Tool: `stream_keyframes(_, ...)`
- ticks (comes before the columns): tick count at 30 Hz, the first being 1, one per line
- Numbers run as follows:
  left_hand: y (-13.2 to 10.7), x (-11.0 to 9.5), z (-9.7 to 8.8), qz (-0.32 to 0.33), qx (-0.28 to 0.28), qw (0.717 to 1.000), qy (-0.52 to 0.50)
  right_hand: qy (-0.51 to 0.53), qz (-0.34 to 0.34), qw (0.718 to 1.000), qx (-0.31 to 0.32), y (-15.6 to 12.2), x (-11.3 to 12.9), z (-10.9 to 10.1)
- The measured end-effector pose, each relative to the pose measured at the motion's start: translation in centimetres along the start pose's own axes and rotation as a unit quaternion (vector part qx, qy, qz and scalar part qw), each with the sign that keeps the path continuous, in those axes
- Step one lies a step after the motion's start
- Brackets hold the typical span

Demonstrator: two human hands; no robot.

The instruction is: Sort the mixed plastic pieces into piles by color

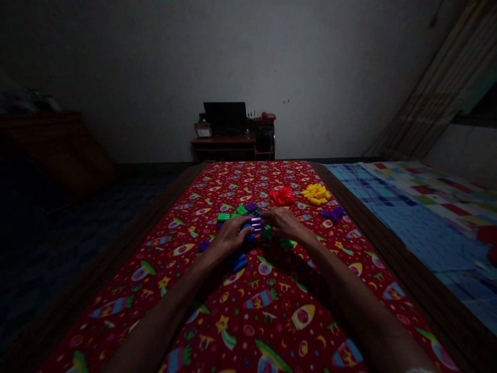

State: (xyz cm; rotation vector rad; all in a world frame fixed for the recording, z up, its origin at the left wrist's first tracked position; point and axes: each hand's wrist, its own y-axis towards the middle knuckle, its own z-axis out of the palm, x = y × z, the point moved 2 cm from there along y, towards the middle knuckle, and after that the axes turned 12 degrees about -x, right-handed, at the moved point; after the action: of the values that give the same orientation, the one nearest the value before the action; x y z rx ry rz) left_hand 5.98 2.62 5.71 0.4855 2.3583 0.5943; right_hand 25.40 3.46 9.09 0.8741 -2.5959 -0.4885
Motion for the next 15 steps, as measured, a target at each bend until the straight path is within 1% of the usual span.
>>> stream_keyframes(2,0.3,0.5,-1.0,-0.02,-0.003,1.0,0.007,-0.026,0.025,0.999,-0.019,0.0,-1.1,-0.6)
stream_keyframes(3,0.4,0.9,-1.6,-0.03,-0.01,0.999,0.015,-0.039,0.049,0.998,-0.031,-0.1,-2.0,-1.1)
stream_keyframes(5,0.7,1.7,-2.7,-0.042,-0.031,0.998,0.032,-0.06,0.104,0.992,-0.05,-0.4,-4.2,-2.3)
stream_keyframes(7,0.9,2.3,-3.2,-0.035,-0.055,0.997,0.039,-0.073,0.153,0.984,-0.054,-1.0,-6.6,-3.8)
stream_keyframes(10,1.2,2.7,-2.5,0.0,-0.071,0.997,0.031,-0.107,0.237,0.963,-0.067,-2.6,-10.2,-5.8)
stream_keyframes(12,1.2,3.0,-1.7,0.027,-0.072,0.997,0.03,-0.136,0.303,0.939,-0.085,-4.1,-12.3,-6.8)
stream_keyframes(13,1.1,3.2,-1.5,0.042,-0.061,0.997,0.033,-0.149,0.336,0.925,-0.095,-4.9,-13.2,-7.2)
stream_keyframes(14,0.9,3.4,-1.3,0.056,-0.038,0.997,0.037,-0.159,0.365,0.912,-0.103,-5.6,-14.1,-7.4)
stream_keyframes(15,0.7,3.5,-1.2,0.065,-0.004,0.997,0.045,-0.165,0.39,0.9,-0.107,-6.3,-14.8,-7.5)
